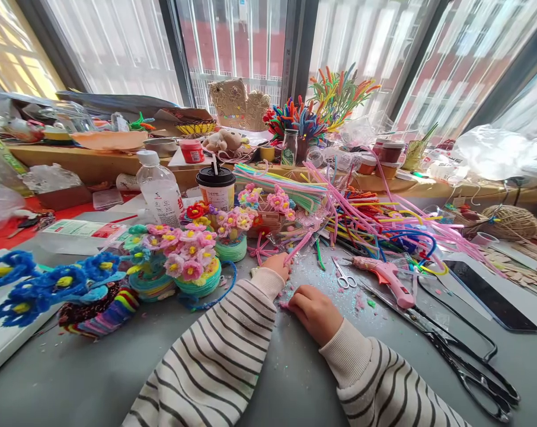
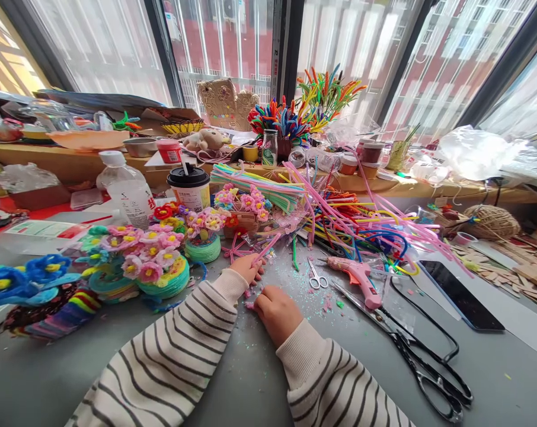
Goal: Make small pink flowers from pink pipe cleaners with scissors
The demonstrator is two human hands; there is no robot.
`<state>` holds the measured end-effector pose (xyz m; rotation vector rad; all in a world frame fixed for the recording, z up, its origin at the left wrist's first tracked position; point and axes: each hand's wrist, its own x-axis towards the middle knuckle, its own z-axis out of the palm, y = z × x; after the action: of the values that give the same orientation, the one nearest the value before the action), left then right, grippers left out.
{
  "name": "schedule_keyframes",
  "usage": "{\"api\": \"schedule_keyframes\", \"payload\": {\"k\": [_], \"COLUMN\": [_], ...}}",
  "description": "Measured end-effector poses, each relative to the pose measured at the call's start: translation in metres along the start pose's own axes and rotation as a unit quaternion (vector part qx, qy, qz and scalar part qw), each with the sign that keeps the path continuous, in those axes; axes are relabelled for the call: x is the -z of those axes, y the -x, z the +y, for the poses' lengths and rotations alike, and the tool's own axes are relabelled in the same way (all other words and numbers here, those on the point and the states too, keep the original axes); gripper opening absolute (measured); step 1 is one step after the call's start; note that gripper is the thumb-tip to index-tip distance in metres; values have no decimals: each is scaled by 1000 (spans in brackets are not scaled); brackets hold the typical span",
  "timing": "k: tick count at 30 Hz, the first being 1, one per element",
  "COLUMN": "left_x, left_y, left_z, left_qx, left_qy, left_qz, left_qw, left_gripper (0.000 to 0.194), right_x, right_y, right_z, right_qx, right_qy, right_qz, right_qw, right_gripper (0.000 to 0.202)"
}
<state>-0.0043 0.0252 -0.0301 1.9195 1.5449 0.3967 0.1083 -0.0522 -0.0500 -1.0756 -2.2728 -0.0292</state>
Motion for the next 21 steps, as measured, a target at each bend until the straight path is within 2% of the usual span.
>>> {"api": "schedule_keyframes", "payload": {"k": [5,9,13,15,18,21], "left_x": [-1,-1,-1,-1,-2,-2], "left_y": [-1,-2,-2,-2,-2,-2], "left_z": [-1,-2,-3,-3,-2,-2], "left_qx": [1,2,1,2,5,6], "left_qy": [0,1,3,3,3,3], "left_qz": [0,1,2,3,4,4], "left_qw": [1000,1000,1000,1000,1000,1000], "left_gripper": [20,19,18,18,17,18], "right_x": [2,6,13,17,21,20], "right_y": [-7,-5,12,23,31,24], "right_z": [21,32,25,16,4,4], "right_qx": [-20,-61,-79,-66,-42,-41], "right_qy": [61,29,-53,-78,-76,-44], "right_qz": [-8,4,41,36,27,12], "right_qw": [998,998,995,994,996,998], "right_gripper": [24,18,11,12,17,22]}}
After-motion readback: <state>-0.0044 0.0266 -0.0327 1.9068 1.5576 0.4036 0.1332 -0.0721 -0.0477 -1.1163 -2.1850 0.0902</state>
